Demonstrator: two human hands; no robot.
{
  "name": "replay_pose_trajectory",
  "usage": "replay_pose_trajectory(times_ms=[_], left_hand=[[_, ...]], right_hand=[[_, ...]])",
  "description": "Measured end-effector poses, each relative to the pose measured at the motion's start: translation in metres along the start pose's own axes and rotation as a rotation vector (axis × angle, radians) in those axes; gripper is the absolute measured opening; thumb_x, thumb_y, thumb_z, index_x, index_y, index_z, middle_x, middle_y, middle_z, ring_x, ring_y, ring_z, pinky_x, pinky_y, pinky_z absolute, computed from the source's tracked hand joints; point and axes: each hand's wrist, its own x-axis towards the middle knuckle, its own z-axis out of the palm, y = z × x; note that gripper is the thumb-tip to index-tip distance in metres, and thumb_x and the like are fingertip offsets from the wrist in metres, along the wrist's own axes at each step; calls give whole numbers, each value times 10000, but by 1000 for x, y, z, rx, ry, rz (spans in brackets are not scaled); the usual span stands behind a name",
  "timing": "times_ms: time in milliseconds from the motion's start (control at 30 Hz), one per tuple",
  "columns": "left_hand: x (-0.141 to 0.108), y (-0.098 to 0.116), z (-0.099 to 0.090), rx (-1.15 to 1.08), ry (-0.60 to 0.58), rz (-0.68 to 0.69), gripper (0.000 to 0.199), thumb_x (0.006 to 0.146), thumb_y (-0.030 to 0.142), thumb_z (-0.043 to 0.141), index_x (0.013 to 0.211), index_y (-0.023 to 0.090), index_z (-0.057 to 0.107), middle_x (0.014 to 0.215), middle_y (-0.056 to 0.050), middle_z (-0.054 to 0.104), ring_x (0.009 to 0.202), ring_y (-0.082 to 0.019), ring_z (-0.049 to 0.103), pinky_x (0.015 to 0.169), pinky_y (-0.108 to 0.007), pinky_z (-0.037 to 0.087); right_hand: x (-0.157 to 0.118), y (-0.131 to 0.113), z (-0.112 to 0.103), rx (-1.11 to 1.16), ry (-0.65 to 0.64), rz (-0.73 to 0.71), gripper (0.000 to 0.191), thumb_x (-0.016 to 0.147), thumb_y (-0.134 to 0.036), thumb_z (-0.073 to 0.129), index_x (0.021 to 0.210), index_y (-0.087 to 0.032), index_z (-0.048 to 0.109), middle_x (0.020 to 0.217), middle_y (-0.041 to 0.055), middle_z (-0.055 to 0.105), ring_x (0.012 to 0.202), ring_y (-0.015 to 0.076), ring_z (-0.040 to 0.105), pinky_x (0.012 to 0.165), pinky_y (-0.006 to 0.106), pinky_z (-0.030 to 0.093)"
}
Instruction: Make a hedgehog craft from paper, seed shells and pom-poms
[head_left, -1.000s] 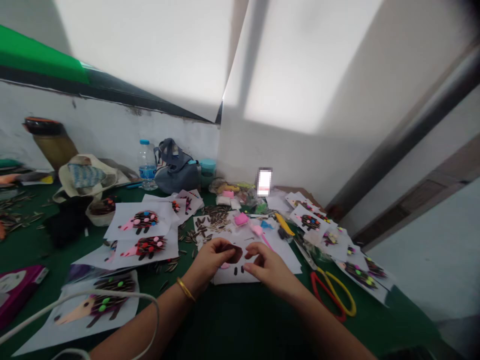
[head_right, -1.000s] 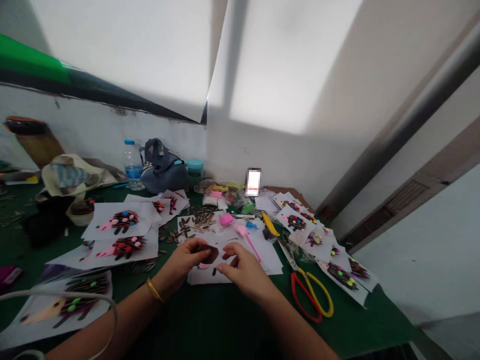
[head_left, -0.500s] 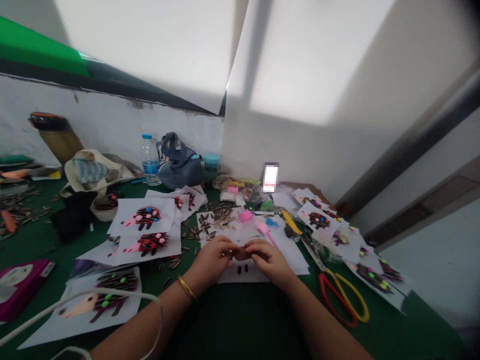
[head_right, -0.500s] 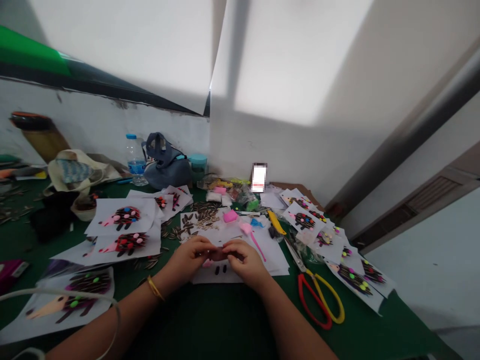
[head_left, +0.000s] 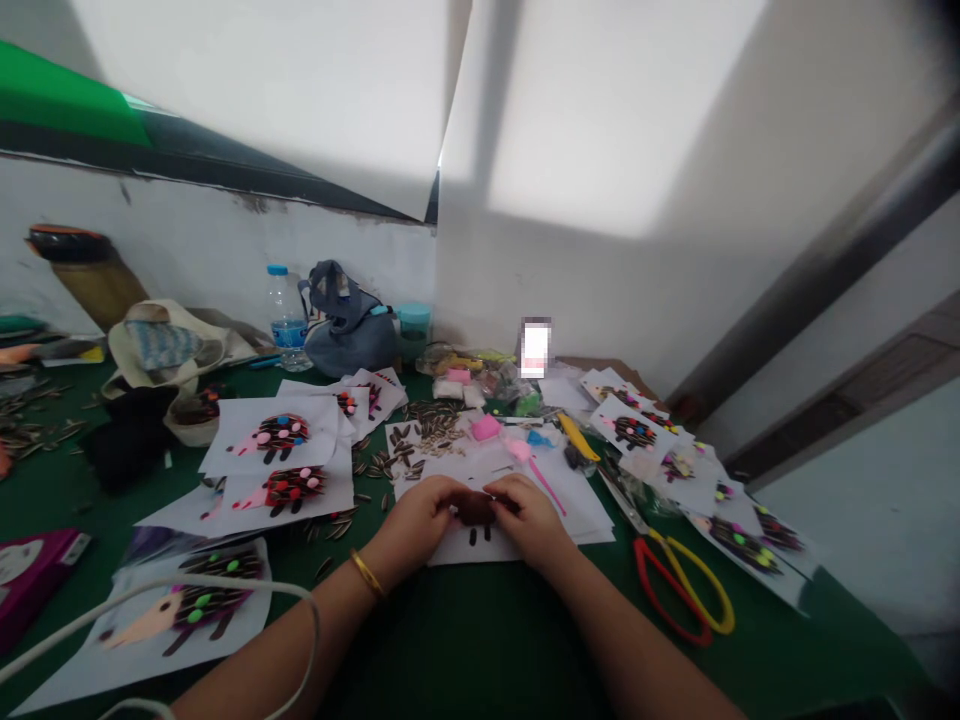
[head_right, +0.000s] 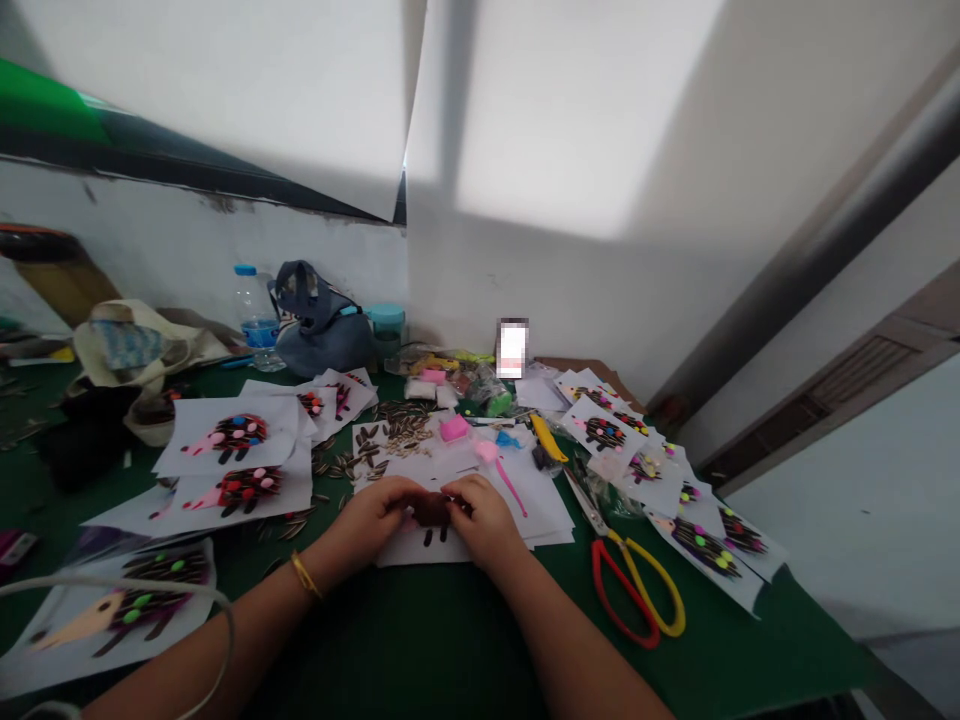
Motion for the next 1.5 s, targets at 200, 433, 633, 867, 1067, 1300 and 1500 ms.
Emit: replay_pose_trajectory(times_ms=[200, 433, 633, 867, 1067, 1300, 1500], left_hand=[[-1, -1, 1, 35, -30, 2, 401, 696, 18, 447, 947, 213, 691, 965, -21, 690, 925, -163, 599, 879, -298, 442], [-2, 4, 0, 64, -65, 72, 368, 727, 36, 466, 935, 225, 703, 964, -15, 671, 938, -150, 593, 890, -268, 444], [-4, 1, 5, 225, -81, 117, 386, 759, 62, 484, 962, 274, 734, 1054, -24, 641, 986, -171, 588, 917, -287, 446], [-5, 1, 4, 276, -106, 161, 369, 780, 71, 511, 973, 290, 736, 1079, -35, 622, 1006, -184, 580, 922, -311, 448], [-6, 4, 1, 218, -104, 165, 381, 774, 39, 481, 986, 265, 702, 1059, -28, 617, 1003, -167, 577, 930, -301, 442], [-6, 0, -9, 237, -27, 116, 488, 721, 188, 648, 1196, 209, 542, 1188, -73, 601, 1108, -232, 545, 981, -374, 414], [-7, 1, -11, 345, -122, 99, 765, 608, 284, 755, 1315, 232, 469, 1240, -82, 581, 1158, -274, 518, 992, -399, 386]], right_hand=[[0, 1, 1, -7, -10, 23, 253, 773, -54, 560, 933, -206, 683, 896, 46, 637, 871, 176, 594, 791, 312, 483], [0, 3, 2, -25, -20, 19, 234, 786, -58, 570, 921, -211, 684, 886, 38, 634, 875, 170, 589, 796, 300, 481], [-1, 3, 3, -41, -24, -1, 214, 808, -77, 568, 933, -213, 678, 902, 34, 632, 887, 166, 586, 810, 300, 481], [-3, 1, 5, -53, -32, 15, 228, 797, -73, 570, 943, -218, 666, 939, 37, 600, 896, 167, 578, 813, 299, 485], [-4, -1, 4, -93, -43, -3, 222, 796, -65, 574, 925, -216, 674, 976, 38, 572, 926, 162, 564, 843, 292, 478], [-14, -11, -3, -207, -44, -158, 371, 792, -44, 511, 1076, -230, 660, 1041, 65, 608, 993, 208, 532, 895, 363, 452], [-24, -28, -6, -345, -143, -215, 496, 781, -89, 538, 1240, -271, 585, 1210, 52, 585, 1117, 244, 470, 976, 412, 393]])
